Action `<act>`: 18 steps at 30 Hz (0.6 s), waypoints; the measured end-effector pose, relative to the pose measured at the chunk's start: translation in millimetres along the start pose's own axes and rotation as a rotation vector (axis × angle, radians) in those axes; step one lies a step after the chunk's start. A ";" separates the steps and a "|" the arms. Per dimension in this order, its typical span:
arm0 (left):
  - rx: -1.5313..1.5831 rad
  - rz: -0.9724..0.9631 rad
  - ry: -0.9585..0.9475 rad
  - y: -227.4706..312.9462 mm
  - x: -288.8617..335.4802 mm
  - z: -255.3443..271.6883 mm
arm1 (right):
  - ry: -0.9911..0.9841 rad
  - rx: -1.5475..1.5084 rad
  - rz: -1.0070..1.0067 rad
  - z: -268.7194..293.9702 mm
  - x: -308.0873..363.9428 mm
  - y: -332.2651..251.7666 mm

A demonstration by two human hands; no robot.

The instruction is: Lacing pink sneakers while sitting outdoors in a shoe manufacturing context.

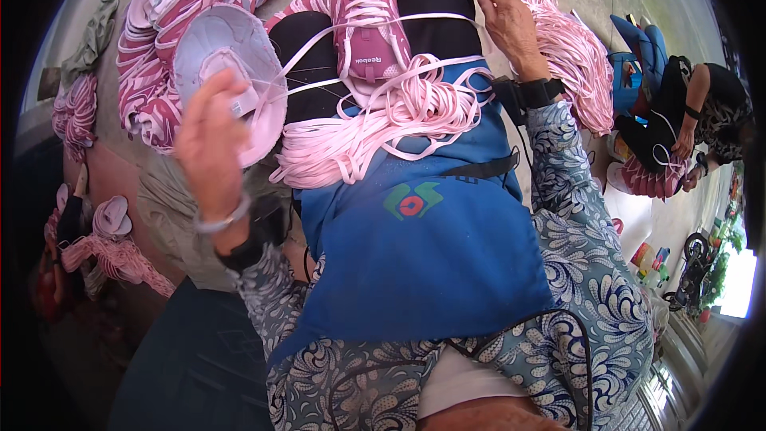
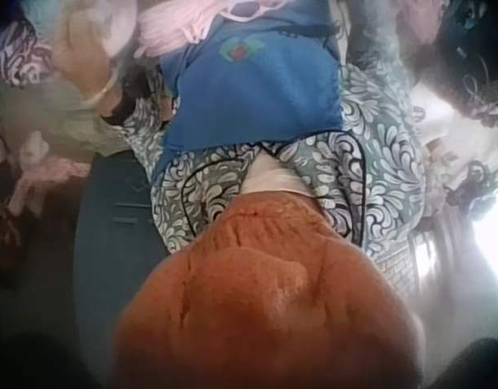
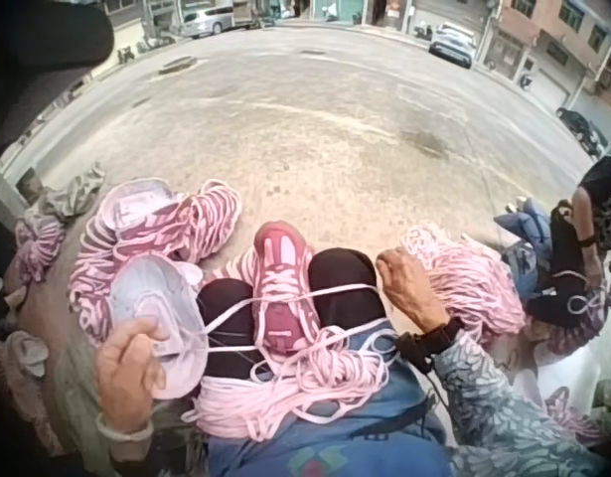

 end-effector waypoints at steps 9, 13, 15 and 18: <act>-0.560 0.003 -0.468 -94.9 -66.3 -75.7 | -0.263 -0.577 0.289 -37.8 21.7 -94.3; -0.482 0.064 -0.459 -91.8 -76.7 -63.0 | -0.272 -0.681 0.321 -22.3 13.3 -100.2; -0.446 0.065 -0.474 -96.2 -85.9 -67.4 | -0.305 -0.678 0.271 -16.1 10.5 -96.1; -0.436 0.115 -0.437 -91.8 -89.5 -77.2 | -0.235 -0.530 0.099 -17.4 3.7 -83.3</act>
Point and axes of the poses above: each hand's wrist, its own x-axis away from the middle knuckle, its own z-axis out of the back of the hand, y = z × x, the point moved 3 cm from there along -x, towards the middle knuckle, and after that the axes turned 1 degree about -z, right-handed, at the moved point
